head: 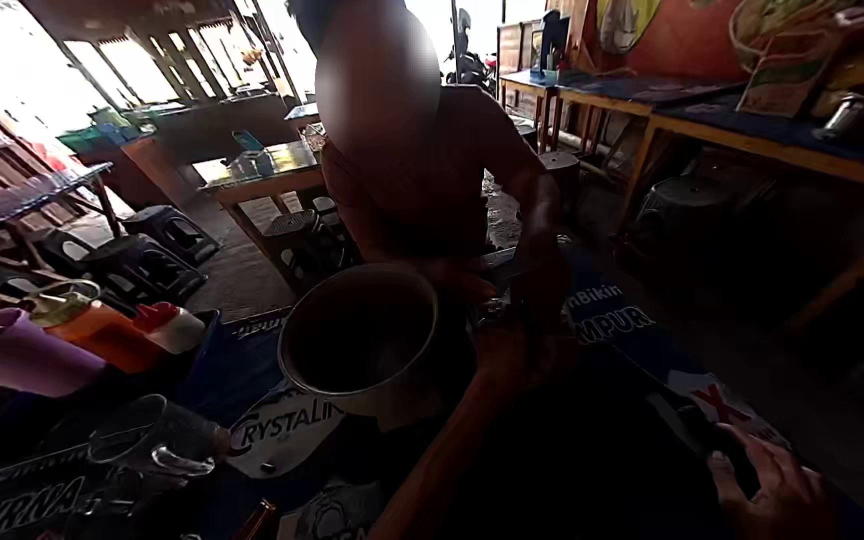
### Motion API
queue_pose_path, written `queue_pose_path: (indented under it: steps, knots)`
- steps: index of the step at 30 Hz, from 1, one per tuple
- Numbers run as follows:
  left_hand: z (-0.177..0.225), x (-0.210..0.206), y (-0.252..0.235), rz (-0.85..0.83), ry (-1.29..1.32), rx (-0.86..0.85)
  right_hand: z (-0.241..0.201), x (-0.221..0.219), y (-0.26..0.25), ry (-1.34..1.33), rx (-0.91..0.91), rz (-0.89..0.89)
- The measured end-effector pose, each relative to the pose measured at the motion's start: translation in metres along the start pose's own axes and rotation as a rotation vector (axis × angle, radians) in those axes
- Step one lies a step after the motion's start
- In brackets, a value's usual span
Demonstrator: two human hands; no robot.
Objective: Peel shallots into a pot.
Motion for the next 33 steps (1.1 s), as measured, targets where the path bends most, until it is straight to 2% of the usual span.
queue_pose_path:
  steps: [15, 20, 23, 30, 33]
  knots:
    - [0.0, -0.006, -0.005, 0.0, -0.028, -0.125, 0.0, -0.002, 0.0, 0.018, 0.006, 0.007]
    - [0.003, -0.006, -0.011, -0.064, -0.083, -0.091, 0.0, -0.003, 0.0, 0.012, -0.011, -0.001]
    - [-0.001, -0.002, -0.011, -0.106, -0.035, -0.096, 0.001, -0.003, -0.001, 0.014, -0.004, -0.006]
    - [-0.011, -0.004, -0.011, -0.018, 0.005, -0.175, 0.002, -0.004, 0.0, 0.017, -0.005, -0.006]
    - [-0.016, 0.002, -0.01, -0.023, 0.144, -0.204, 0.002, -0.004, 0.0, 0.005, -0.006, -0.011]
Point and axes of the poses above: each hand's wrist, its own y-axis away from the middle knuckle, its own x-axis out of the back of the hand, z = x × y, the point moved 3 cm from there along -y, towards the middle knuckle, and after that the axes turned 13 degrees about -z, right-handed, at the moved point
